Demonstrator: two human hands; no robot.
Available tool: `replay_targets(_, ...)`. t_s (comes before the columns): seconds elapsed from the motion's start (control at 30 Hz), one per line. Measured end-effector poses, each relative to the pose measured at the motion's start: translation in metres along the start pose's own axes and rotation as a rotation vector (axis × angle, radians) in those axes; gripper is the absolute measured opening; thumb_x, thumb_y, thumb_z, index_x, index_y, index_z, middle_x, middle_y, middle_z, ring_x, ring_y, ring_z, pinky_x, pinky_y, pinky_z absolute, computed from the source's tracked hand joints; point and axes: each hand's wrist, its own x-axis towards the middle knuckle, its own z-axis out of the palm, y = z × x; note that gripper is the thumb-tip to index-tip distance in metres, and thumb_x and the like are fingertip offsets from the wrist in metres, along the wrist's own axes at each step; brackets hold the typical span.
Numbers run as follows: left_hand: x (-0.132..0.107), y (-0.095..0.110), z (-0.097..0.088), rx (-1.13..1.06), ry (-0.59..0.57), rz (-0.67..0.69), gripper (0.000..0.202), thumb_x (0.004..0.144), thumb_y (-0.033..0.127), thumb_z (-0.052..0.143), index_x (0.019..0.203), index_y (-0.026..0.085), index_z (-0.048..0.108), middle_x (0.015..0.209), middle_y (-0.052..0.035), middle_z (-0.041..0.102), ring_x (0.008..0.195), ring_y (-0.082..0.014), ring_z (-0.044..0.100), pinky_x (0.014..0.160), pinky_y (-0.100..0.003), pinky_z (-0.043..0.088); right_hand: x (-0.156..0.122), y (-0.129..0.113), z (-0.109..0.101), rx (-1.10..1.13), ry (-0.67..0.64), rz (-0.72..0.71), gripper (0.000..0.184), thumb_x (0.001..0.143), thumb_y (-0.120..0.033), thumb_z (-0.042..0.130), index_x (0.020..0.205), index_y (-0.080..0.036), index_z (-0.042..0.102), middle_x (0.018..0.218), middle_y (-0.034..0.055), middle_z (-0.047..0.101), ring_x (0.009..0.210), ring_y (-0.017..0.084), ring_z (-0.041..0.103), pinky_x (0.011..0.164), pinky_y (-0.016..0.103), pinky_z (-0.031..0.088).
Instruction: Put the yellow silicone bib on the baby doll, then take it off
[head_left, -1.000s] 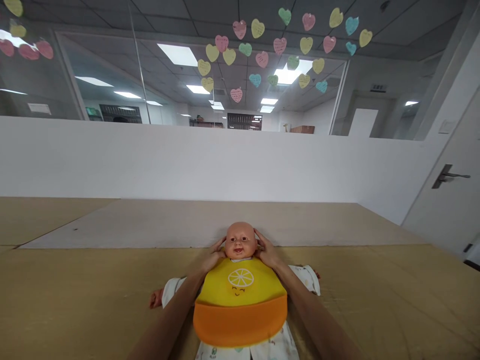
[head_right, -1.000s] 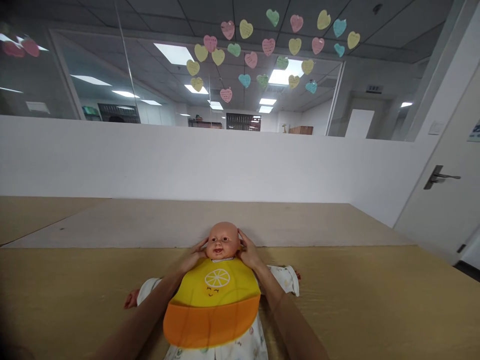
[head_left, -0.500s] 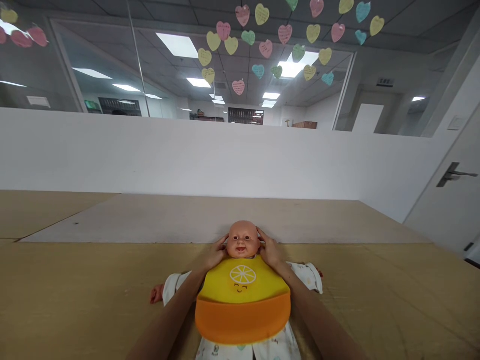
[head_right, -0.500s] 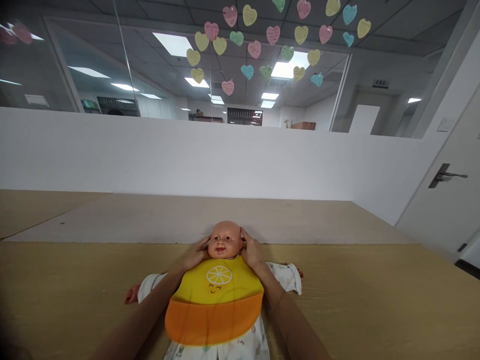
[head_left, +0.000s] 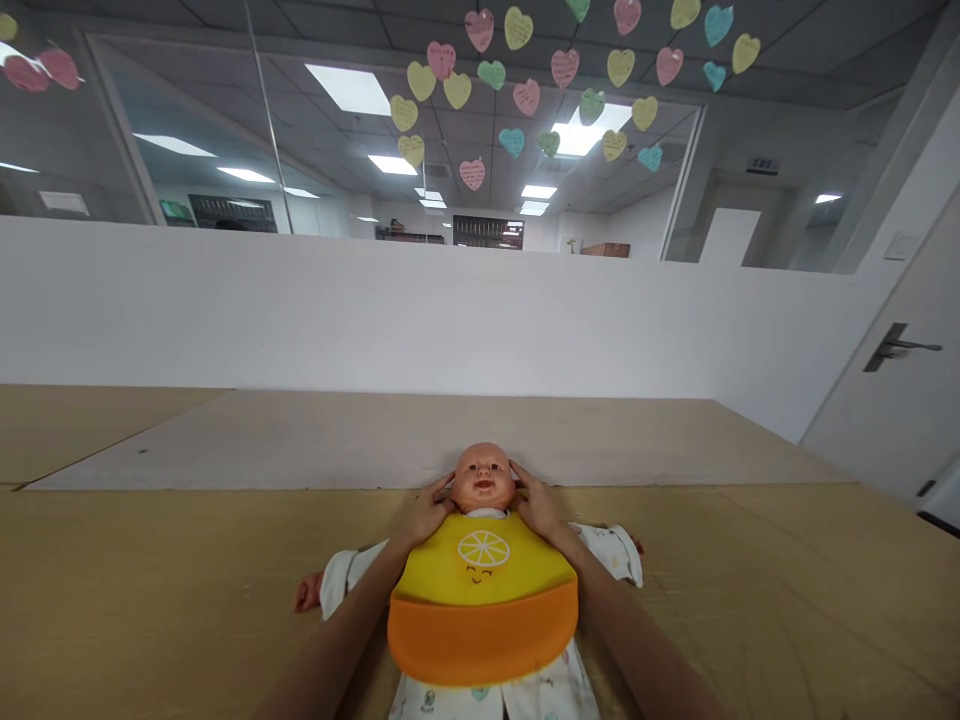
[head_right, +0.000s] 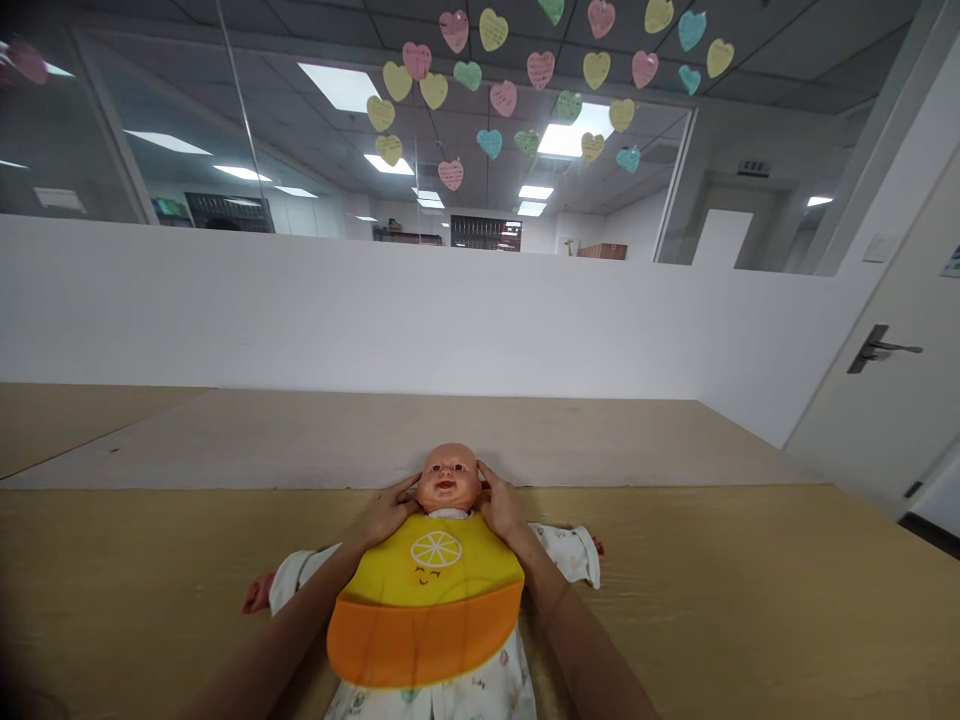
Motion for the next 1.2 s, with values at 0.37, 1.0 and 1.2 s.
replay_targets(0.37,-0.030,0.028,-0.008,-0.210,0.037,-0.080,0.057,0.060,0.026,0.062,0.116,0.016,0.064,0.107,-0.0079,0.072,0.096,-0.0257,0.066,0.079,-0.032,0.050,-0.022,-0.018,-0.028,0.246,-0.073,0.192,0.067,0.065,-0.025,0.059,0.130,-0.013,0.050,0.109,0.0110,0.067,0.092,0.022,0.064,0.076,0.031,0.049)
replay_targets(1.0,-0.135,0.017,-0.033,-0.485,0.097,-0.018,0.022,0.065,0.035,0.070,0.078,0.019,0.077,0.102,-0.0063,0.071,0.095,-0.0244,0.061,0.080,-0.029,0.047,-0.108,-0.047,-0.047,0.518,-0.096,0.309,0.036,0.060,-0.040,0.073,0.088,-0.017,0.072,0.089,0.0053,0.068,0.070,0.014,0.058,0.059,0.022,0.043)
replay_targets(1.2,-0.142,0.024,-0.029,-0.694,0.019,0.021,0.022,0.066,0.033,0.075,0.081,0.019,0.078,0.091,-0.0075,0.070,0.075,-0.0173,0.057,0.068,-0.027,0.045,-0.153,-0.037,-0.052,0.841,-0.053,0.381,0.045,0.057,-0.047,0.082,0.091,-0.019,0.071,0.080,0.0033,0.063,0.058,0.008,0.052,0.045,0.016,0.036)
